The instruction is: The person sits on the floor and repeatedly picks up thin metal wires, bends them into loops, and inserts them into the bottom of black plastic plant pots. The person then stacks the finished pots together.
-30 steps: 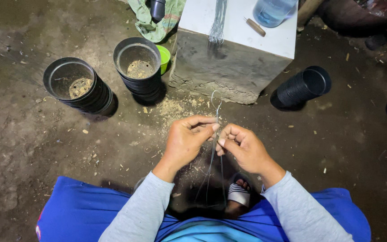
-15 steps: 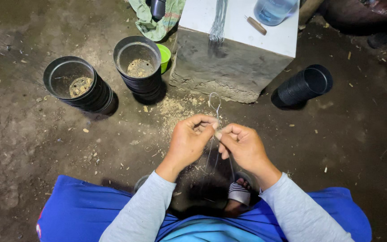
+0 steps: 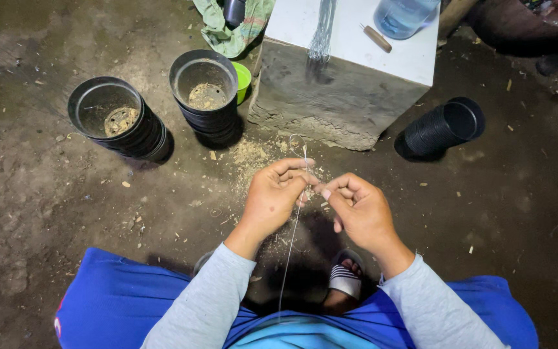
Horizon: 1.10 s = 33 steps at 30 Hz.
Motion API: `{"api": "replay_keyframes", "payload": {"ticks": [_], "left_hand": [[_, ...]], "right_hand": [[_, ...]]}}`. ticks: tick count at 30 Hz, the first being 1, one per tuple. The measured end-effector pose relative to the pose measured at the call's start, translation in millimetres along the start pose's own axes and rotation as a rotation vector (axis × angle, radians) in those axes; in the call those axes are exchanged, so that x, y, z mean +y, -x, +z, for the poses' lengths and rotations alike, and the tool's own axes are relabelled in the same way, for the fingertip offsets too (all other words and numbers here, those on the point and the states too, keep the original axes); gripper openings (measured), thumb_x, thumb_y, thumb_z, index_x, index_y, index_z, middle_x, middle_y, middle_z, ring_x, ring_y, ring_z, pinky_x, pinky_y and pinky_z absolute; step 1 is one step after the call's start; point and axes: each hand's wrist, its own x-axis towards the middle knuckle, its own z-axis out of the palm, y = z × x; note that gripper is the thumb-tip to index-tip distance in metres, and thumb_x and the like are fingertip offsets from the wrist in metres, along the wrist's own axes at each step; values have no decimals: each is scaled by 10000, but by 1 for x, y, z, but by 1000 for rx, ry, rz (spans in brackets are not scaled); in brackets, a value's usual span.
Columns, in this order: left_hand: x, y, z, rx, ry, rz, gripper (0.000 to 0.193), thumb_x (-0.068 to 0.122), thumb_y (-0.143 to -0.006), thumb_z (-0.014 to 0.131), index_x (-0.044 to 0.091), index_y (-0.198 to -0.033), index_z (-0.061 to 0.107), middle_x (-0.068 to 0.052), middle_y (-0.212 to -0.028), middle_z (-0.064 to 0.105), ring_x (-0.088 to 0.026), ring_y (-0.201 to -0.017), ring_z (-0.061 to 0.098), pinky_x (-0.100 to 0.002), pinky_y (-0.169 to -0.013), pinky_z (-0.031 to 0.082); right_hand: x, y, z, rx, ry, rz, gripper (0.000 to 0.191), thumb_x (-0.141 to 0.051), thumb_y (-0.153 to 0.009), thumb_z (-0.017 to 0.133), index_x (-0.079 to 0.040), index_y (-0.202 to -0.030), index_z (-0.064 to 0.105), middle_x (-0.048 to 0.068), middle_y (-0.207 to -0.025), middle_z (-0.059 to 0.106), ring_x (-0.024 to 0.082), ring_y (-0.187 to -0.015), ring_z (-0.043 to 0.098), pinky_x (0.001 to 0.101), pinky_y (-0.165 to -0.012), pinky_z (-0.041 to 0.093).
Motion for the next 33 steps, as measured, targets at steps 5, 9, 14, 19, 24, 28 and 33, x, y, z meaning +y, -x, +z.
{"api": "replay_keyframes", "payload": {"ticks": [5, 9, 14, 19, 24, 28, 33], "left_hand": [[0, 1, -2, -22, 51, 16, 339, 42, -941, 661, -31, -1271, 670, -88, -947, 742, -80, -677, 633, -227, -596, 536], [3, 2, -3, -44, 60, -38, 349, 52, -944, 660, -49, -1278, 661, -105, -975, 763, -104, -685, 665, -238, -593, 556], [5, 1, -2, -94, 204, -102, 349, 64, -957, 632, -53, -1286, 641, -115, -1052, 766, -151, -730, 717, -275, -642, 606], [3, 3, 3, -100, 68, 28, 341, 61, -986, 652, -67, -1302, 654, -131, -1026, 757, -146, -834, 738, -279, -744, 635], [11, 15, 18, 67, -268, 236, 324, 46, -947, 696, -25, -1263, 700, -89, -937, 766, -104, -807, 710, -255, -693, 600], [23, 22, 30, 201, -417, 105, 173, 80, -899, 705, 25, -1062, 689, -36, -791, 742, -101, -621, 696, -267, -529, 558], [20, 20, 21, 222, -540, 301, 78, 78, -909, 720, 29, -961, 690, -6, -731, 686, -48, -614, 608, -219, -547, 502]], "right_hand": [[-4, 7, 7, 71, 69, -61, 34, -41, -893, 686, -12, -910, 680, 114, -1346, 702, 34, -513, 603, 216, -452, 499], [3, 7, 11, 86, 90, -59, 46, -42, -888, 685, -9, -921, 689, 114, -1407, 671, 43, -520, 629, 213, -467, 512], [19, 7, 15, 60, 33, -33, 123, -40, -893, 676, -1, -1004, 710, 85, -1260, 701, 74, -614, 698, 225, -533, 558], [22, 5, 6, 15, 76, -195, 121, -22, -972, 640, -2, -1061, 718, 71, -1048, 780, 65, -920, 706, 220, -822, 569], [16, 8, 4, 53, 102, -167, 99, -33, -969, 660, -7, -1051, 708, 34, -904, 727, 67, -832, 626, 239, -754, 518], [15, 9, 14, -60, -51, -141, 115, -55, -943, 650, -4, -1041, 680, 21, -902, 741, 63, -823, 687, 240, -744, 564], [5, 7, 6, 52, 298, -212, 138, -95, -946, 652, -15, -1023, 735, 55, -844, 802, 83, -747, 744, 254, -670, 593]]}}
